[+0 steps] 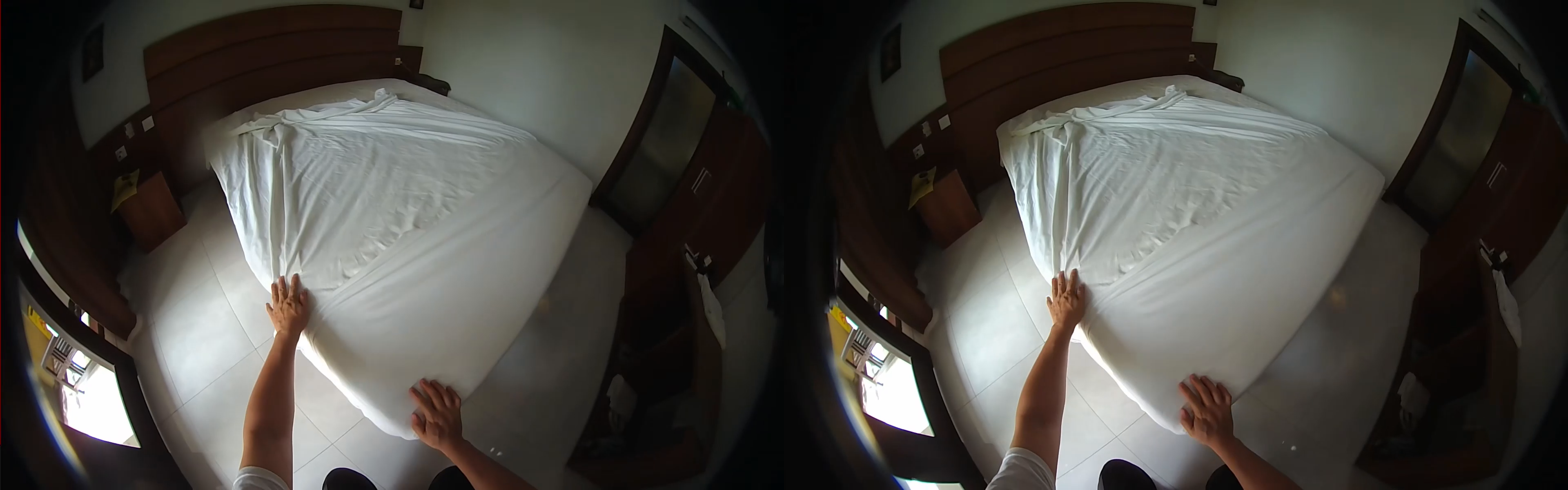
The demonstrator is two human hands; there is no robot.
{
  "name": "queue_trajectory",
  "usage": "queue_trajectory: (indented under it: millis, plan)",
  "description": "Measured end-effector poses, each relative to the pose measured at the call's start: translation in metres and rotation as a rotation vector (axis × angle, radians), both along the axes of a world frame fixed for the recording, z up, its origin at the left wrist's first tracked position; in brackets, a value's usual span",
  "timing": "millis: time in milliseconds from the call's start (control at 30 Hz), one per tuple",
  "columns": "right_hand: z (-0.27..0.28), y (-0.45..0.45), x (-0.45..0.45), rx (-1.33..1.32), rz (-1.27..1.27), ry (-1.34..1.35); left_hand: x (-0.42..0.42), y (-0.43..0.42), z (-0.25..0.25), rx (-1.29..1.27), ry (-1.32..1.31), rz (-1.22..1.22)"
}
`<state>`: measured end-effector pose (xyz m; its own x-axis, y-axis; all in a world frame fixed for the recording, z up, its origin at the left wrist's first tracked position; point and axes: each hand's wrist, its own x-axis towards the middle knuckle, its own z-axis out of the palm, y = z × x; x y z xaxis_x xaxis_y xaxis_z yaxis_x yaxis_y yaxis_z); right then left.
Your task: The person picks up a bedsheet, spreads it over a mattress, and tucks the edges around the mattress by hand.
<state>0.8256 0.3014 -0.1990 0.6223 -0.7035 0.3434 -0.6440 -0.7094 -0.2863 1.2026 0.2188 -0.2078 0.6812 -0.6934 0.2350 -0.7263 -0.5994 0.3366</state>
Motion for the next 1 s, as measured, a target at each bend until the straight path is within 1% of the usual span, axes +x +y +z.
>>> queue_trajectory:
  millis: [33, 67, 133, 200, 233, 267, 300, 333, 367, 400, 433, 467, 500, 533, 567, 600, 667, 733, 833, 900, 933, 1000]
  plan:
    - [0.004, -0.002, 0.001, 0.021, -0.001, 0.015, 0.007, 0.001, 0.015, 0.039, 0.167, -0.008]
    - [0.007, -0.002, 0.003, 0.048, -0.002, 0.027, 0.014, 0.007, 0.013, 0.048, 0.174, 0.009]
    - [0.015, -0.002, 0.006, 0.070, 0.002, 0.062, 0.024, 0.028, -0.016, -0.131, 0.168, -0.034]
    - [0.026, -0.003, 0.008, 0.091, 0.008, 0.092, 0.015, 0.085, -0.037, -0.177, 0.193, -0.038]
    - [0.033, -0.003, 0.010, 0.091, 0.000, 0.129, 0.000, 0.125, -0.045, -0.087, 0.299, 0.010]
    - [0.041, -0.004, 0.013, 0.087, -0.007, 0.163, -0.009, 0.172, -0.063, 0.132, 0.407, 0.042]
    - [0.050, -0.007, 0.016, 0.141, 0.017, 0.212, -0.017, 0.226, -0.083, 0.382, 0.518, 0.046]
    - [0.063, -0.005, 0.016, 0.145, 0.040, 0.207, -0.034, 0.289, -0.082, 0.515, 0.657, 0.045]
    - [0.076, -0.004, 0.016, 0.299, 0.030, 0.291, -0.049, 0.361, -0.100, 0.619, 0.721, -0.041]
    - [0.088, -0.003, 0.015, 0.448, 0.022, 0.378, -0.060, 0.428, -0.106, 0.893, 0.734, -0.302]
    - [0.094, 0.004, 0.011, 0.514, 0.002, 0.375, -0.075, 0.492, -0.103, 1.074, 0.788, -0.493]
    - [0.094, 0.014, 0.004, 0.579, -0.018, 0.371, -0.089, 0.528, -0.038, 1.239, 1.017, -0.414]
    - [0.088, 0.023, -0.009, 0.635, 0.008, 0.395, -0.090, 0.559, 0.007, 1.273, 1.119, -0.311]
    - [0.109, 0.038, -0.016, 0.731, -0.021, 0.495, -0.082, 0.587, 0.045, 1.242, 1.177, -0.159]
    - [0.107, 0.054, -0.030, 0.824, -0.068, 0.574, -0.071, 0.608, 0.080, 1.202, 1.217, -0.016]
    - [0.083, 0.065, -0.053, 0.967, -0.056, 0.618, -0.057, 0.623, 0.110, 1.148, 1.247, 0.120]
    - [0.084, 0.087, -0.072, 1.069, 0.003, 0.758, -0.033, 0.648, 0.157, 1.035, 1.289, 0.347]
    - [0.095, 0.097, -0.071, 1.107, 0.067, 0.851, -0.018, 0.665, 0.187, 0.921, 1.327, 0.516]
    - [0.095, 0.090, -0.046, 1.104, 0.121, 0.826, -0.007, 0.670, 0.205, 0.780, 1.363, 0.649]
    - [0.084, 0.070, -0.012, 1.146, 0.076, 0.692, 0.004, 0.654, 0.200, 0.705, 1.381, 0.667]
    - [0.080, 0.060, 0.009, 1.186, 0.044, 0.605, 0.014, 0.638, 0.188, 0.670, 1.376, 0.642]
    - [0.117, 0.029, 0.069, 0.967, 0.082, 0.644, 0.047, 0.592, 0.168, 0.601, 1.295, 0.526]
